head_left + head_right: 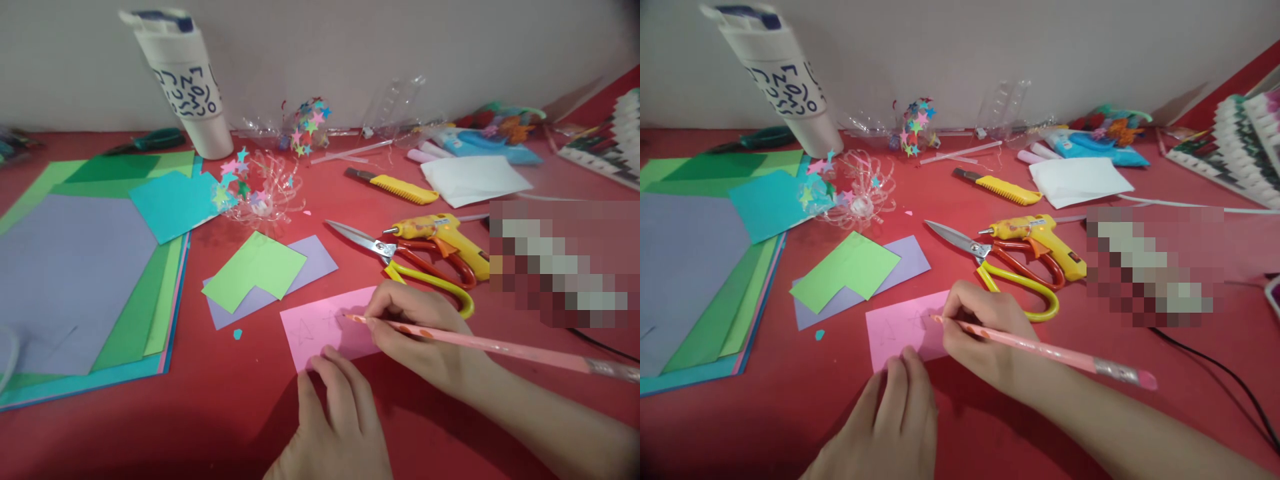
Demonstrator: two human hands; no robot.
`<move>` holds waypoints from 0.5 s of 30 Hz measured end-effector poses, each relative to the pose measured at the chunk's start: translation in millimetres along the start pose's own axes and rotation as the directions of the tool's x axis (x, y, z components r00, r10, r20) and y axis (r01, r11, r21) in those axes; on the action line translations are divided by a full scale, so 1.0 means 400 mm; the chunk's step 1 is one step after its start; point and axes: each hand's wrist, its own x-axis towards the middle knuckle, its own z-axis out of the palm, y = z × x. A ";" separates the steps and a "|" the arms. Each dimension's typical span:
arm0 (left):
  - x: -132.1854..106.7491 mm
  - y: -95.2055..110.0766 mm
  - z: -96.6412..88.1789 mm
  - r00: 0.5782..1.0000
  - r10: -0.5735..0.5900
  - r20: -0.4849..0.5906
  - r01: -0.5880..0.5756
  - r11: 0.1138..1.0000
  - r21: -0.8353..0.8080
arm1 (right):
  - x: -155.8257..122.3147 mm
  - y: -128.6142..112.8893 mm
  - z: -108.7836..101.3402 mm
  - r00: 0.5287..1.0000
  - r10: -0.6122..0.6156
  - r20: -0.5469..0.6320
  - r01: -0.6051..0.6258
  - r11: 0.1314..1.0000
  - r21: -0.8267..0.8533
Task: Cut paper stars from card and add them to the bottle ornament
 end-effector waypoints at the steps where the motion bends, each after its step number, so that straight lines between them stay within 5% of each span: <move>1: 0.000 0.000 0.000 1.000 -0.002 0.001 0.002 1.000 0.004 | -0.001 0.002 0.001 1.000 -0.010 0.002 0.010 1.000 0.013; 15: -0.005 0.002 0.004 1.000 0.024 0.008 -0.024 1.000 0.002 | -0.009 0.011 0.000 0.976 -0.188 0.113 0.180 0.981 0.077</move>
